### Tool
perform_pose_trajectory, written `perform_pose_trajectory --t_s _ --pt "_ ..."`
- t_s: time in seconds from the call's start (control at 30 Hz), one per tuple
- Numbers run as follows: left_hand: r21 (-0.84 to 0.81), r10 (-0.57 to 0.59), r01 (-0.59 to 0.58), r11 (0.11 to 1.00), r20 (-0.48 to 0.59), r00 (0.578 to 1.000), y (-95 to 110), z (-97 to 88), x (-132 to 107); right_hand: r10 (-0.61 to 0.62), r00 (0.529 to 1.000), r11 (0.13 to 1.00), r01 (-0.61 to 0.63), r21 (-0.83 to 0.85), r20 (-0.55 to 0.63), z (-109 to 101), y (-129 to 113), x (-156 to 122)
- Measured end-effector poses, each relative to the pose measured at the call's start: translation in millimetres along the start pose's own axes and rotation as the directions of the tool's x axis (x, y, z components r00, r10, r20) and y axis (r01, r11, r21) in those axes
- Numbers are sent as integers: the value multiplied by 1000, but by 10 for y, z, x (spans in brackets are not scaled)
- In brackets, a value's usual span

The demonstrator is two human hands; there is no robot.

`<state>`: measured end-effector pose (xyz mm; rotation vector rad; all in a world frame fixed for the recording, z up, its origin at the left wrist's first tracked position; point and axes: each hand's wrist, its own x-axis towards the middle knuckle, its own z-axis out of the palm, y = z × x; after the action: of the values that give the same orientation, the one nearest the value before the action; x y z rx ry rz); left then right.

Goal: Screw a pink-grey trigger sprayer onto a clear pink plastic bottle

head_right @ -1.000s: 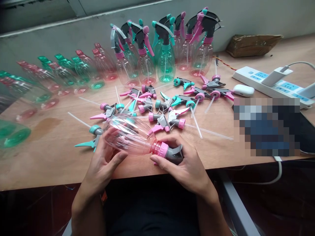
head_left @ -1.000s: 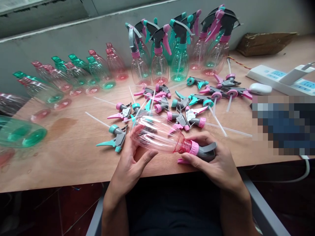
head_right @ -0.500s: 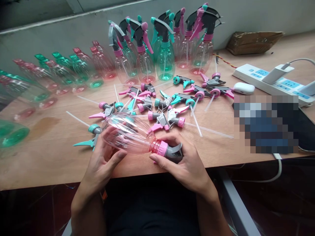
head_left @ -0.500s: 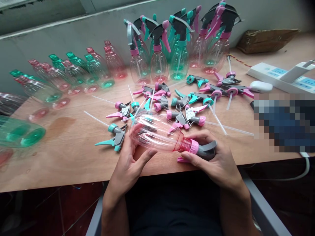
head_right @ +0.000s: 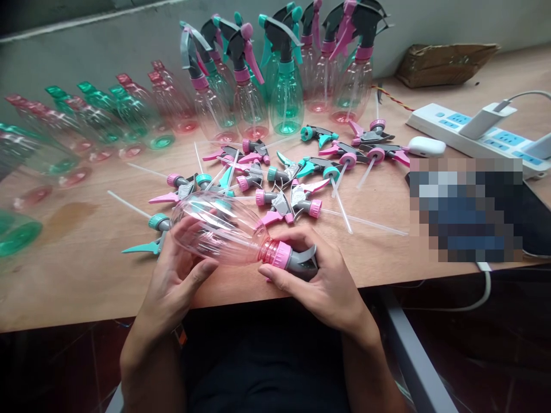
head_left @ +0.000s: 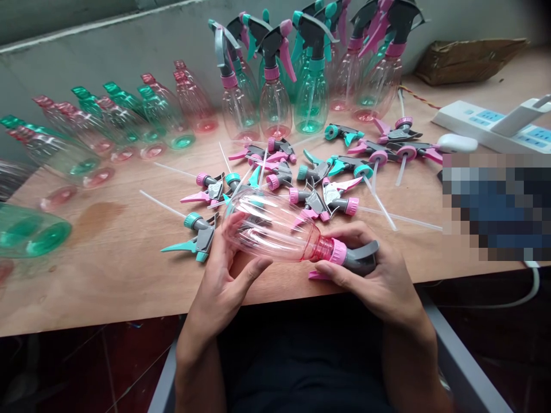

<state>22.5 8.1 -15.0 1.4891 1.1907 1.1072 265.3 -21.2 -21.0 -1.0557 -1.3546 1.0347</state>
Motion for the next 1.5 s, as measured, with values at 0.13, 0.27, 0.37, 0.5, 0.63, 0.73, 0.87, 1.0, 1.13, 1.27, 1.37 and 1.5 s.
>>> perform_pose_trajectory --t_s 0.13,0.27,0.37,0.5,0.63,0.73,0.87,1.0,1.13,1.27,1.37,1.5 --pt "15 11 -11 1000 9 1000 9 1 12 -12 1000 1000 12 9 1 5 12 -1" --pt "44 33 -33 998 15 999 12 -4 20 -1 1000 998 0 60 14 -2 15 -9" --pt "50 50 -51 997 16 999 6 -8 13 -5 1000 996 4 84 17 -7 12 -7" --pt "65 65 -66 996 17 998 -10 -13 11 -50 999 997 48 67 16 -5 2 13" --pt "85 91 -93 992 20 996 -24 -14 24 -58 998 998 57 35 12 -3 0 13" --pt "94 122 -123 988 24 992 -27 -12 28 -57 998 998 57 39 10 -4 9 4" --pt "75 136 -136 988 17 991 -36 -9 33 -87 996 996 87 20 -2 -2 27 8" --pt "54 159 -160 986 19 987 -52 -8 45 -114 993 993 114 39 -7 0 29 21" --pt "34 166 -167 985 21 986 -55 -10 43 -110 994 992 111 56 -10 -5 23 16" --pt "19 163 -163 986 21 986 -44 -9 47 -108 994 993 109 40 -24 -10 24 1" --pt "1 157 -157 988 30 987 -32 -1 58 -108 994 994 109 25 -31 -9 25 1" --pt "4 150 -151 989 22 988 -14 14 64 -122 992 992 122 11 -33 -10 17 9"
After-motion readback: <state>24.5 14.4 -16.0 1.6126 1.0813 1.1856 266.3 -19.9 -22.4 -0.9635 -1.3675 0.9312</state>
